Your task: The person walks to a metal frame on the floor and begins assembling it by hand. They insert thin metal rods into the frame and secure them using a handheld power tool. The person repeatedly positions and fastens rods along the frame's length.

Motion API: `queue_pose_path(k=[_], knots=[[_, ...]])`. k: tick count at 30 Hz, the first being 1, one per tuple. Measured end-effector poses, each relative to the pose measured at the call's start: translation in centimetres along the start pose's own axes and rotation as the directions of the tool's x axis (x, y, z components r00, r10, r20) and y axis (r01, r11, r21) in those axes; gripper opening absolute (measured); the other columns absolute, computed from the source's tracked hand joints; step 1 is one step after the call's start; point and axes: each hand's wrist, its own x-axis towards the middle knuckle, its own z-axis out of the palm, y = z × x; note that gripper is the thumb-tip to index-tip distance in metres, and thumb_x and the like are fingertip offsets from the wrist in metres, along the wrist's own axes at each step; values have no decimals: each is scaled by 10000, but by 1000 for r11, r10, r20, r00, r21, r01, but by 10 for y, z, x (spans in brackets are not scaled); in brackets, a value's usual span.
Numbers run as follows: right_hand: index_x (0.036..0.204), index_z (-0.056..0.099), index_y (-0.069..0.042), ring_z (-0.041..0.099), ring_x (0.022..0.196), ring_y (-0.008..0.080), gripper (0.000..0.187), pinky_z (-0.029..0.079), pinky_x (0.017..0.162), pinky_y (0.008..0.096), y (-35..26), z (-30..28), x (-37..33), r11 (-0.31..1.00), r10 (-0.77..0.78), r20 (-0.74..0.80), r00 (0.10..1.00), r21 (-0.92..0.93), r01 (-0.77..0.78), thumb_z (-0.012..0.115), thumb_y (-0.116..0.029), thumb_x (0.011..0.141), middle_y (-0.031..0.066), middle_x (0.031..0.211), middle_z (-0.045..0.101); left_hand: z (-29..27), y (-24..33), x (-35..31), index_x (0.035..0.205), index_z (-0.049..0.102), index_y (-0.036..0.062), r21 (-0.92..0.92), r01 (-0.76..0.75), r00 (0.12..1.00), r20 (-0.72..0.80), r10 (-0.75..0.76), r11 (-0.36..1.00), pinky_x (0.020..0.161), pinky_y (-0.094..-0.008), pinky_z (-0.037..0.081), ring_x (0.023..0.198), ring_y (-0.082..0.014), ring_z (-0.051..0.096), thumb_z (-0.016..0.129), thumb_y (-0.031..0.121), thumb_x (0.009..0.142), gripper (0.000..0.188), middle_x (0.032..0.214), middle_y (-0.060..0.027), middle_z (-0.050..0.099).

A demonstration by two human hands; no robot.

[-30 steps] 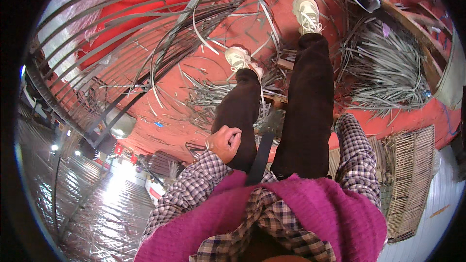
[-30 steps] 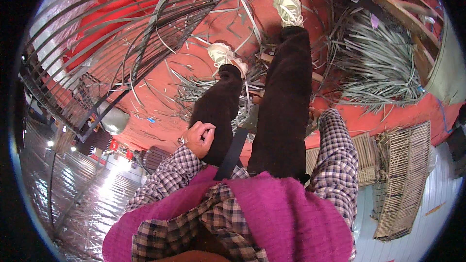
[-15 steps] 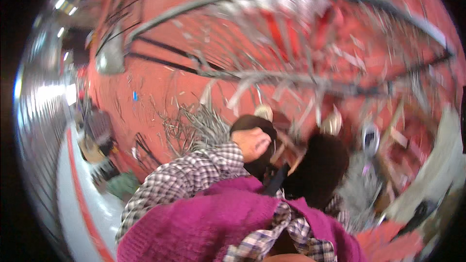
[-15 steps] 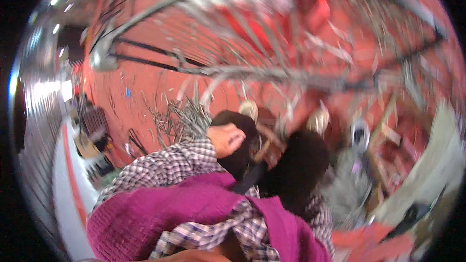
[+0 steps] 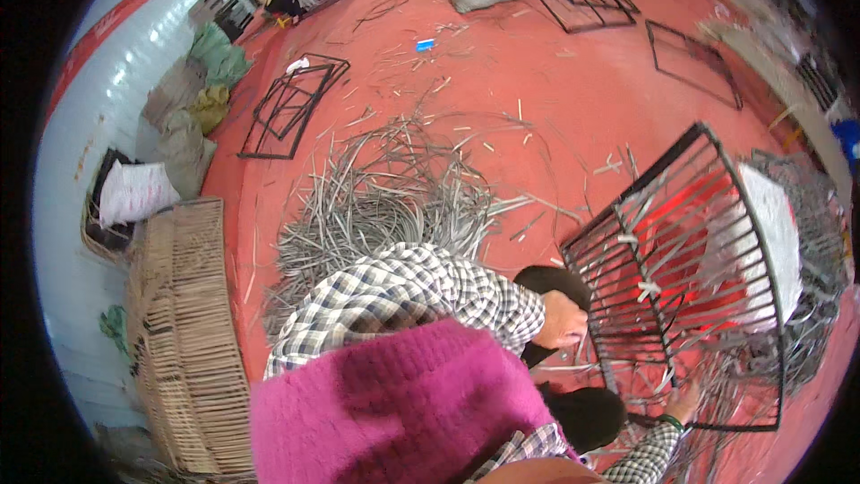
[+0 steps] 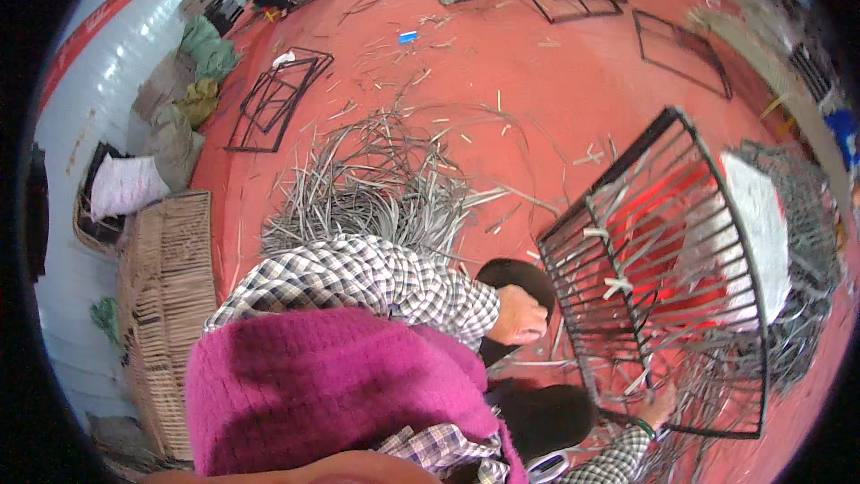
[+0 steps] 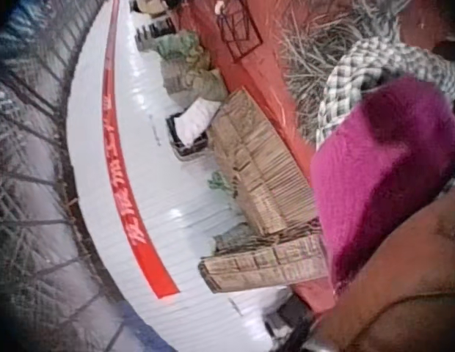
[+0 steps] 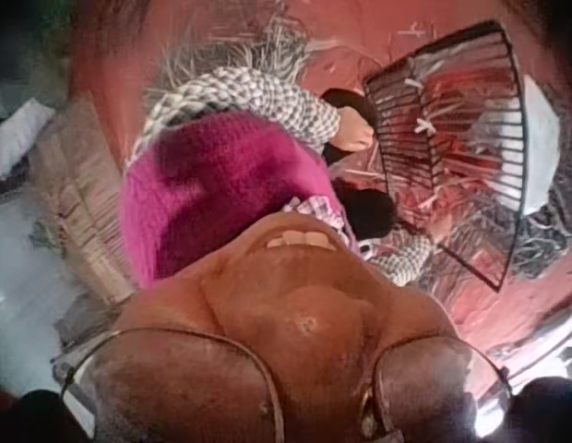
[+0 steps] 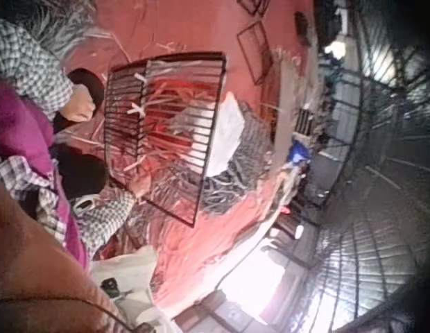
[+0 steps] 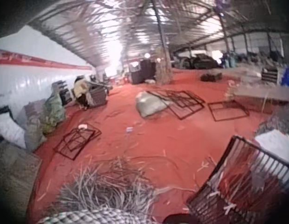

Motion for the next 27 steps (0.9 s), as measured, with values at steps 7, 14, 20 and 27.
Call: queue_pose_path(k=[7, 14, 20, 27], knots=[[1192, 544, -187, 515, 1089, 272, 587, 385, 910, 454, -50, 43, 56, 958, 288, 378, 880, -129, -258, 728, -330, 654, 76, 1141, 586, 6, 0, 2, 822, 611, 102, 23, 1, 1000, -25, 0, 1000, 649, -388, 480, 771, -255, 599, 527, 236, 809, 159, 811, -69, 578], [1047, 641, -47, 633, 810, 338, 417, 487, 694, 446, -82, 6, 48, 939, 321, 244, 915, -210, -274, 691, -314, 731, 182, 896, 654, -12, 7, 14, 789, 608, 81, -26, -43, 998, -51, 42, 999, 665, -377, 497, 798, -254, 603, 525, 229, 789, 170, 800, -88, 581], [1091, 608, -166, 622, 832, 301, 320, 486, 636, 434, -134, -60, 70, 998, 8, 231, 973, 60, -23, 522, -303, 815, 149, 882, 645, -21, 10, 12, 704, 663, 96, -11, 50, 986, 158, -48, 999, 573, -431, 512, 672, -331, 639, 524, 264, 742, 222, 726, -153, 650], [1024, 611, -255, 628, 706, 338, 304, 468, 601, 466, -206, -243, 99, 965, -74, -208, 975, -262, 18, 608, -290, 722, 129, 716, 634, -41, 14, 15, 879, 627, 100, -243, 35, 975, -206, -87, 969, 702, -359, 489, 830, -283, 612, 593, 192, 806, 122, 875, -74, 622]])
